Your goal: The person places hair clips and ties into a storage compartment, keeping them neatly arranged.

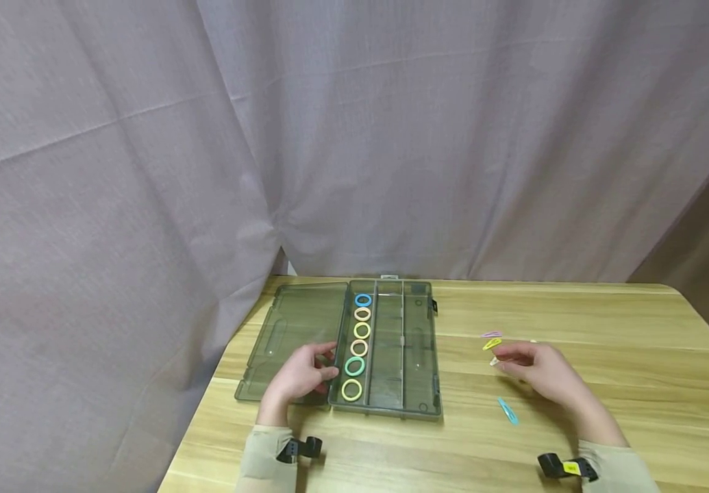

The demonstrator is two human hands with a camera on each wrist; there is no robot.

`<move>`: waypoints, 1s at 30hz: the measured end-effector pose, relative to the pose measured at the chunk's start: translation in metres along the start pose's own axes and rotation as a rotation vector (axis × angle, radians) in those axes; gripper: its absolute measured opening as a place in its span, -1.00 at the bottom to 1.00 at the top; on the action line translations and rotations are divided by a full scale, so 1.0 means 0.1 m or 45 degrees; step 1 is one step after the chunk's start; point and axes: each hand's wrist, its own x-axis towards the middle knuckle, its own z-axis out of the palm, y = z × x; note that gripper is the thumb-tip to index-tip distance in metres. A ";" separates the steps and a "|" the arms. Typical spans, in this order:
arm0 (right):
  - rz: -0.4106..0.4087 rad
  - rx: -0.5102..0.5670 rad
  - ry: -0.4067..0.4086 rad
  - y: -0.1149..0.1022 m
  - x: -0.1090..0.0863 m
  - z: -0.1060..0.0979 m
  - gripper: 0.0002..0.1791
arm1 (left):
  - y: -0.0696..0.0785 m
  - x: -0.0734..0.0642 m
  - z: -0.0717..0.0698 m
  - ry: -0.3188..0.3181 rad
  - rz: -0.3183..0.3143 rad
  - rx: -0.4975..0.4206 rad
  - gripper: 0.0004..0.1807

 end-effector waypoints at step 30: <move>0.007 0.141 -0.452 0.15 -0.20 -0.06 -0.59 | -0.05 0.02 -0.01 -0.004 -0.007 -0.011 -0.33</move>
